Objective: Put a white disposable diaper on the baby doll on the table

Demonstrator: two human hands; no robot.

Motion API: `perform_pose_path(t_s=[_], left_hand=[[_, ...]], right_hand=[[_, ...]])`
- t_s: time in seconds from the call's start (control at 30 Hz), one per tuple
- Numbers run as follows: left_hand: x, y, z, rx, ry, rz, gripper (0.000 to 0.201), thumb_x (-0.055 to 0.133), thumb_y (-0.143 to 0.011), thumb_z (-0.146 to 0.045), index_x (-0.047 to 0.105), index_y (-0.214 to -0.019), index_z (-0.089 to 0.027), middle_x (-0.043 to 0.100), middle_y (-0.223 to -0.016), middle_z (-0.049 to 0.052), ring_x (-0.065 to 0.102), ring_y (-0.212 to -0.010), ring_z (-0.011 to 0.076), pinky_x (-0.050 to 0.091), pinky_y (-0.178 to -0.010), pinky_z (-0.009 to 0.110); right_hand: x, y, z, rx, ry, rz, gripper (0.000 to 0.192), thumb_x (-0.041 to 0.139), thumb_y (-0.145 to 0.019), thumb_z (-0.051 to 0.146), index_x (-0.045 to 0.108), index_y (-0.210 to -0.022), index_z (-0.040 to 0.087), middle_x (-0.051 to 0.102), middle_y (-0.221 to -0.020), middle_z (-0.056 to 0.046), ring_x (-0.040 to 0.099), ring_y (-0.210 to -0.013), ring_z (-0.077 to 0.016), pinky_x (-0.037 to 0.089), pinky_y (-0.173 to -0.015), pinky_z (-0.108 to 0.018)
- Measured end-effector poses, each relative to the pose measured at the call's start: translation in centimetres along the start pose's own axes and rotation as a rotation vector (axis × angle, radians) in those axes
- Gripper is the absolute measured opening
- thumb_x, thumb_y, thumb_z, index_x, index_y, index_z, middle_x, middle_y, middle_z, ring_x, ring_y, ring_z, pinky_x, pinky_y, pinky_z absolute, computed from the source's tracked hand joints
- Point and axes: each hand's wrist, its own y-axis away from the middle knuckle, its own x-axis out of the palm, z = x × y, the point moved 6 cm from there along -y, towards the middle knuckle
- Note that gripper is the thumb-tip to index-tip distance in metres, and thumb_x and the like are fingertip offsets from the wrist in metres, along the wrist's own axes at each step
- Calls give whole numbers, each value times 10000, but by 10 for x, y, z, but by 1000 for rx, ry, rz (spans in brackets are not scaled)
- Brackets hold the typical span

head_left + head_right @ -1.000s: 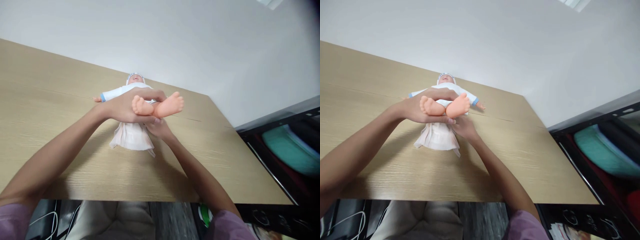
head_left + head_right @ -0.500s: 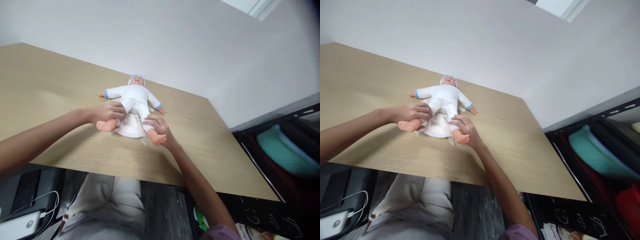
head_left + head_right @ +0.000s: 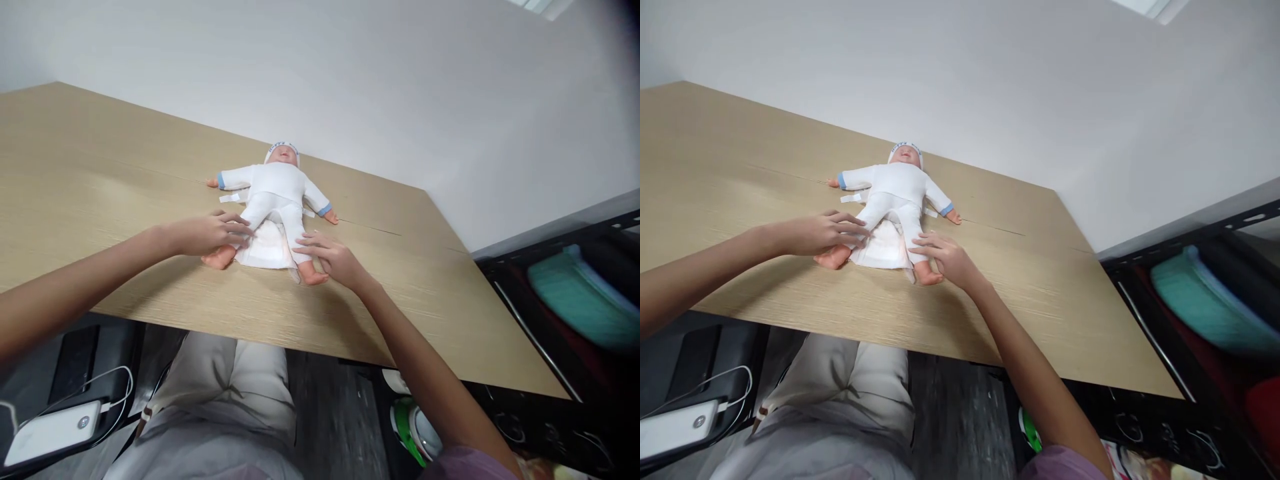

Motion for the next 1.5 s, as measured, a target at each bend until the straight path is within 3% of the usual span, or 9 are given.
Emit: perform_pose_path(t_s=[0.17, 0.3, 0.47, 0.73, 0.83, 1.0, 1.17, 1.37, 1.5], left_hand=[[1, -4, -25, -94, -73, -42, 337, 679, -1057, -504, 777, -1243, -242, 745, -1551, 132, 600, -1490, 417, 486, -1159, 537], [14, -9, -31, -182, -154, -87, 310, 719, -1016, -492, 741, -1136, -207, 752, -1455, 192, 607, -1438, 454, 526, -1072, 554], [10, -19, -30, -191, -118, -197, 131, 606, -996, -266, 721, -982, -204, 797, -1202, 160, 641, -1314, 426, 526, -1063, 561], [-8, -30, -31, -326, 76, -293, 427, 710, -995, -603, 681, -1153, -208, 743, -1136, 142, 631, -1153, 391, 556, -997, 548], [-4, -30, -29, -342, 8, -269, 255, 667, -1019, -450, 711, -1085, -208, 748, -1192, 159, 640, -1145, 384, 540, -1036, 559], [-28, -36, 6, -437, 163, -374, 302, 529, -1078, -442, 717, -1058, -206, 764, -1086, 128, 698, -1027, 325, 573, -958, 491], [-60, -70, 50, -390, 259, -560, 373, 512, -1110, -479, 725, -1239, -202, 740, -1467, 150, 664, -1343, 337, 495, -1196, 502], [-35, -119, 123, -578, 569, -545, 269, 541, -1112, -454, 642, -1030, -219, 701, -947, 57, 656, -934, 257, 509, -927, 389], [-12, -137, 147, -632, 812, -570, 314, 631, -1068, -487, 571, -889, -235, 573, -807, 4, 556, -813, 210, 476, -849, 348]], right_hand=[[4, -1, 25, 14, 45, -48, 319, 620, -1127, 336, 816, -1366, 260, 794, -1439, -132, 687, -1496, -345, 587, -1245, -593], [26, -1, 54, 131, 282, -36, 543, 763, -1064, 518, 726, -1503, 200, 725, -1430, -229, 616, -1489, -462, 556, -1199, -653], [30, -14, 48, 224, 257, -119, 309, 554, -1117, 214, 815, -1282, 232, 756, -1218, -168, 671, -1292, -376, 573, -1087, -528], [9, -49, 13, 315, -47, -242, 218, 576, -1112, 363, 744, -1034, 247, 791, -1016, -78, 675, -1021, -308, 515, -927, -444], [14, -51, 11, 348, -130, -301, 222, 565, -1107, 393, 693, -994, 252, 750, -988, -65, 671, -992, -290, 513, -916, -427], [7, -55, -3, 375, -191, -511, 229, 549, -1103, 427, 653, -987, 260, 718, -1062, -78, 676, -1045, -273, 556, -1006, -426], [-8, -81, -38, 408, -176, -595, 319, 507, -1128, 535, 630, -994, 272, 733, -1096, -87, 674, -1089, -288, 548, -1112, -482], [8, -117, -105, 635, -442, -520, 375, 582, -1087, 609, 692, -1036, 254, 811, -1117, -81, 708, -1143, -299, 560, -1180, -502], [31, -129, -131, 757, -773, -441, 284, 672, -1043, 493, 750, -1080, 223, 848, -1281, -106, 735, -1306, -288, 553, -1245, -456]])
